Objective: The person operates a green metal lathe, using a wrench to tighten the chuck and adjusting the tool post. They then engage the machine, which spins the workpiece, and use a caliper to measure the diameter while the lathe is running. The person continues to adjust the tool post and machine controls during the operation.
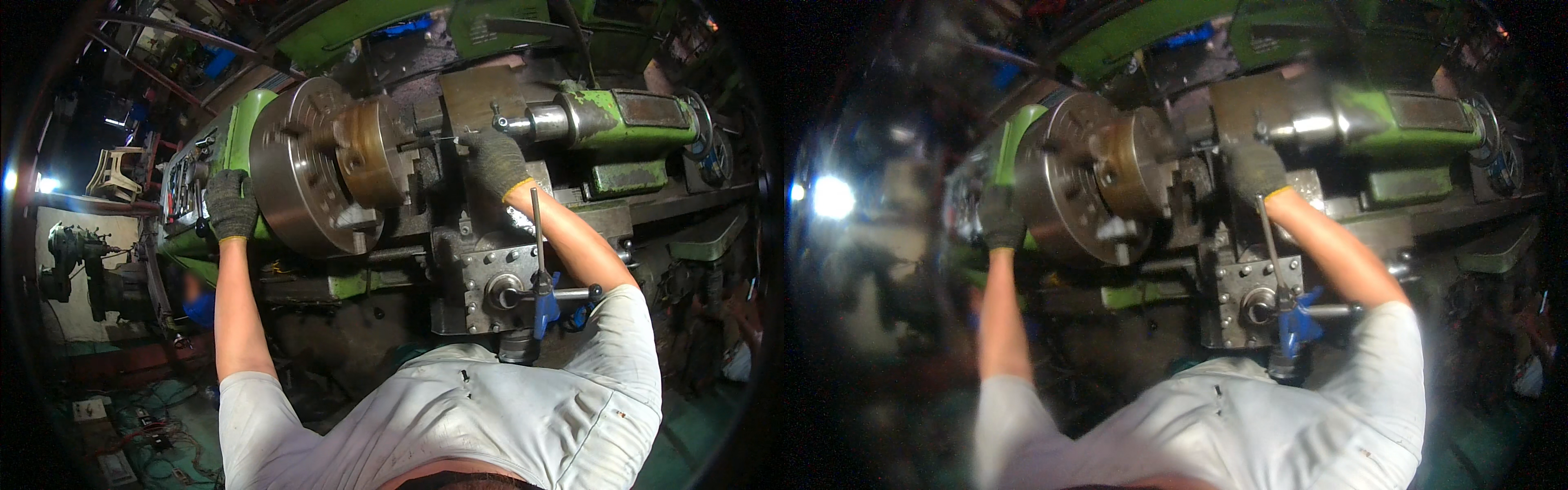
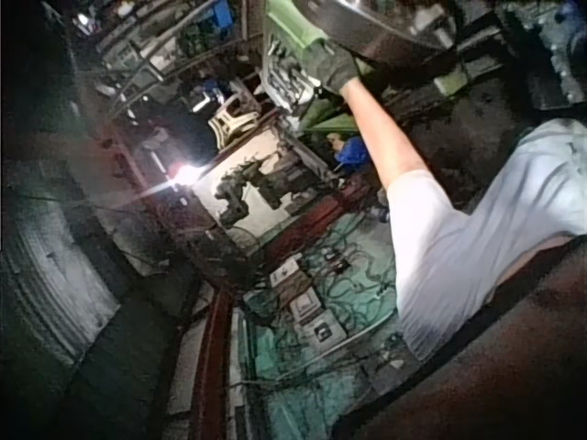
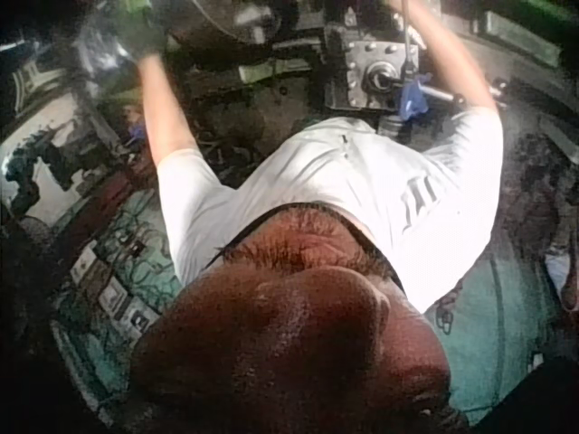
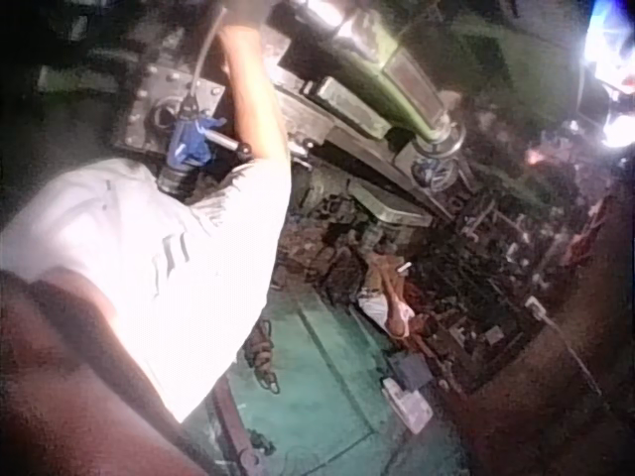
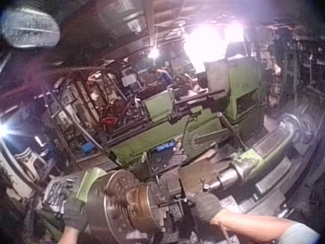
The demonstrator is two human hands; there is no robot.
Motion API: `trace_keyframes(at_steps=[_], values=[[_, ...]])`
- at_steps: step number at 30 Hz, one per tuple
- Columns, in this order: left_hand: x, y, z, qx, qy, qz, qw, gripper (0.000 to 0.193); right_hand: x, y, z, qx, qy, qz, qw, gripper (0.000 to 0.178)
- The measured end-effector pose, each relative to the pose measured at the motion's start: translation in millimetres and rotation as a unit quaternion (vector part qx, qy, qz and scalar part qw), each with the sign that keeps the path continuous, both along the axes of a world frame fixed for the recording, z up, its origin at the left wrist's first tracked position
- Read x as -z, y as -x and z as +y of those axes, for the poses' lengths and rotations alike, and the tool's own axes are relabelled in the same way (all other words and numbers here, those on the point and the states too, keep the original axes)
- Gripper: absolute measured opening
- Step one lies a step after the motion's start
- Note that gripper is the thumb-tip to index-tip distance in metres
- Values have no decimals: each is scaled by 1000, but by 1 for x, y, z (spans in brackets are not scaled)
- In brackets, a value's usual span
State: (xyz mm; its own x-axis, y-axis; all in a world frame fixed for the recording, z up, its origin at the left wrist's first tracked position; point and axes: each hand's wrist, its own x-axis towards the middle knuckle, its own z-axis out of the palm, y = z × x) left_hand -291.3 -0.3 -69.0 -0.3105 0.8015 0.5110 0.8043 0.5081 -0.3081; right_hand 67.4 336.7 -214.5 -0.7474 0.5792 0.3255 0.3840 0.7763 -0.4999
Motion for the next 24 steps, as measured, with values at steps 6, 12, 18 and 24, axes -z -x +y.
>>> trace_keyframes(at_steps=[6, 12, 18, 24], values=[[2, 7, -5, 10, 12, -6, 1000, 16, -12, -14, 3, 25, -12, 13, 1000, 23], [3, 4, -2, -20, 14, -12, 1000, 16, -9, -9, 0, 7, -10, 12, 1000, 25], [4, 7, -1, -34, 21, -22, 999, 15, 17, 2, 12, -28, -28, -20, 999, 30], [6, 8, -2, -42, 39, 11, 998, 15, 32, 18, 6, -64, -44, -21, 997, 33]])
